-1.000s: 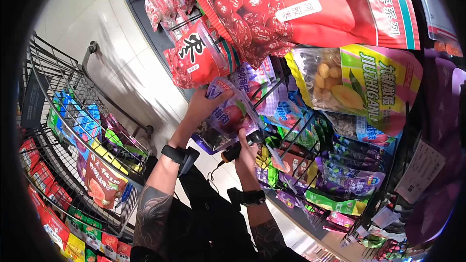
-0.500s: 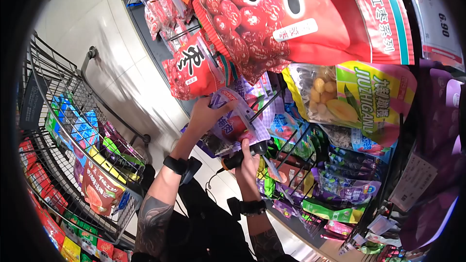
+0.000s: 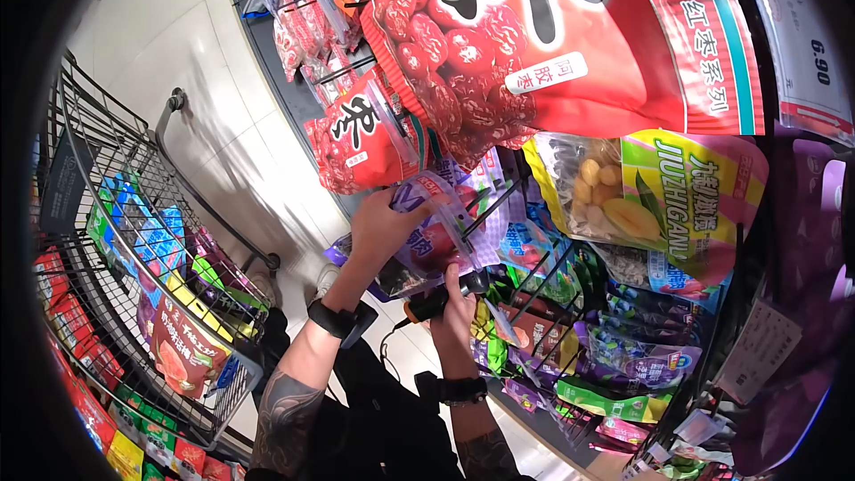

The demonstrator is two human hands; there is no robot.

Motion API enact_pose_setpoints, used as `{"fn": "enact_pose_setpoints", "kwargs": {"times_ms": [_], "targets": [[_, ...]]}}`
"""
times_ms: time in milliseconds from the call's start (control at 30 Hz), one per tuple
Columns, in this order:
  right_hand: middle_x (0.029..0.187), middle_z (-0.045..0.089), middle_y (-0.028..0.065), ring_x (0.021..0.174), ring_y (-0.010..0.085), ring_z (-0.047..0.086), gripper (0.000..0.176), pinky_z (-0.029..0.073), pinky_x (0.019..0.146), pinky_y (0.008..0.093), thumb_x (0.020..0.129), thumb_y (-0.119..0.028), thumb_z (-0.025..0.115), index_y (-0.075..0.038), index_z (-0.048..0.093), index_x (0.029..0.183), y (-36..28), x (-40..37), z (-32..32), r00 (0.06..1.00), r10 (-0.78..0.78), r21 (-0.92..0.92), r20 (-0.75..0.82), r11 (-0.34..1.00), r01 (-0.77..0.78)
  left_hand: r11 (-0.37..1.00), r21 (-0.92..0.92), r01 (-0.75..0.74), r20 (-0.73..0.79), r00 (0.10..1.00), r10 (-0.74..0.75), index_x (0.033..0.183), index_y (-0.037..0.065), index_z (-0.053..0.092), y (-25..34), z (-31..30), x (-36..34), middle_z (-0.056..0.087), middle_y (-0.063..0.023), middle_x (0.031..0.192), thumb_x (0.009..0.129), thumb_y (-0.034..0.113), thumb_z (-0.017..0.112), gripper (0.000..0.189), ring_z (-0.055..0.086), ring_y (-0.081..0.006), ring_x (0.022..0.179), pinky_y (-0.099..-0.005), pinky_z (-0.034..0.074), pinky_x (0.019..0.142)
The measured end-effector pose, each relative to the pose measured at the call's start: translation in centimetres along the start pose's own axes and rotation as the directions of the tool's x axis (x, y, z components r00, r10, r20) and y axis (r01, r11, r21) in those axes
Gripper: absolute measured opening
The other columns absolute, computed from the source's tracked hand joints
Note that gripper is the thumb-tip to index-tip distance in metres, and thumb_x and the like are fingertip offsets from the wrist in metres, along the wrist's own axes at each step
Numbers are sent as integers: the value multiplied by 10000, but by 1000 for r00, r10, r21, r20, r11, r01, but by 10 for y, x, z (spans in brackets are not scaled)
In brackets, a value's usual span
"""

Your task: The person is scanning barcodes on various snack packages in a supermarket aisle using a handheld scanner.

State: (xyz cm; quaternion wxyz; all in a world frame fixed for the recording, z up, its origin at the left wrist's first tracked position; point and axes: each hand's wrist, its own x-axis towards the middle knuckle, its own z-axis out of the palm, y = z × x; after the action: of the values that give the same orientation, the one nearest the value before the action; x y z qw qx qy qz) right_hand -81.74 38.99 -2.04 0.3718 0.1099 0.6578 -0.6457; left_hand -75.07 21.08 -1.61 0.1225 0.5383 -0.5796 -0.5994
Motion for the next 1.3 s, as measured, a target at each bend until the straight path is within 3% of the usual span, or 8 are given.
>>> {"fn": "enact_pose_setpoints", "kwargs": {"times_ms": [667, 767, 867, 967, 1100, 1200, 1267, 1300], "targets": [[1037, 603, 20, 920, 136, 589, 309, 483, 787, 307, 910, -242, 657, -80, 546, 1149, 2, 9, -2, 998, -55, -26, -16, 998, 54, 995, 49, -88, -177, 980, 95, 916, 55, 705, 2, 17, 0, 688, -107, 745, 642, 648, 740, 653, 678, -290, 726, -392, 510, 693], [1055, 608, 34, 925, 159, 590, 376, 487, 785, 321, 882, -232, 692, -62, 533, 1177, 6, 23, -1, 982, -169, -23, -83, 986, 167, 999, 31, -16, -134, 991, 20, 1049, 66, 661, 8, 29, 8, 689, -154, 897, 684, 558, 765, 621, 663, -330, 864, -400, 498, 767], [989, 615, 75, 852, 150, 595, 436, 486, 734, 304, 831, -271, 751, 26, 552, 1081, 3, 26, 6, 937, -205, -122, -282, 977, 176, 931, -23, -365, -485, 818, 309, 1231, 104, 562, -12, 69, 14, 556, -243, 1233, 732, 386, 784, 615, 551, -393, 1109, -430, 445, 906], [963, 624, 110, 851, 178, 597, 518, 478, 756, 311, 824, -334, 752, 50, 532, 1094, -4, 23, 15, 912, -203, -241, -357, 963, 120, 858, -145, -493, -480, 793, 374, 1347, 97, 451, -13, 87, -9, 343, -265, 1416, 741, 253, 780, 707, 406, -429, 1247, -462, 366, 1006], [1012, 626, 79, 847, 174, 602, 415, 484, 765, 303, 837, -236, 743, -20, 553, 1135, 1, 24, 14, 890, -223, -116, -399, 974, 192, 855, 104, -509, -297, 804, 515, 1400, 69, 399, -10, 78, -32, 268, -270, 1455, 771, 136, 700, 700, 318, -436, 1323, -546, 275, 1078], [969, 635, 58, 832, 158, 600, 350, 474, 740, 288, 849, -250, 732, -20, 593, 1073, 25, 28, -23, 814, -499, -472, -296, 818, 330, 819, 230, -526, -216, 793, 570, 1394, 100, 421, -21, 91, -14, 286, -271, 1449, 780, 142, 661, 660, 365, -426, 1294, -589, 288, 1047], [919, 640, 45, 743, 128, 590, 272, 461, 665, 238, 895, -272, 675, -46, 603, 1027, 28, 0, -31, 920, -262, -472, -293, 876, 99, 843, 99, -528, -104, 837, 537, 1403, 114, 414, -41, 107, 6, 341, -254, 1404, 804, 162, 626, 638, 446, -405, 1195, -576, 328, 1010], [980, 673, 100, 842, 172, 653, 269, 524, 763, 286, 908, -172, 653, 27, 611, 1084, 31, -8, -38, 991, -125, -322, -56, 941, 100, 856, 35, -515, -48, 855, 517, 1408, 122, 411, -38, 101, 10, 368, -246, 1382, 816, 172, 609, 627, 486, -394, 1146, -570, 348, 991]]}}
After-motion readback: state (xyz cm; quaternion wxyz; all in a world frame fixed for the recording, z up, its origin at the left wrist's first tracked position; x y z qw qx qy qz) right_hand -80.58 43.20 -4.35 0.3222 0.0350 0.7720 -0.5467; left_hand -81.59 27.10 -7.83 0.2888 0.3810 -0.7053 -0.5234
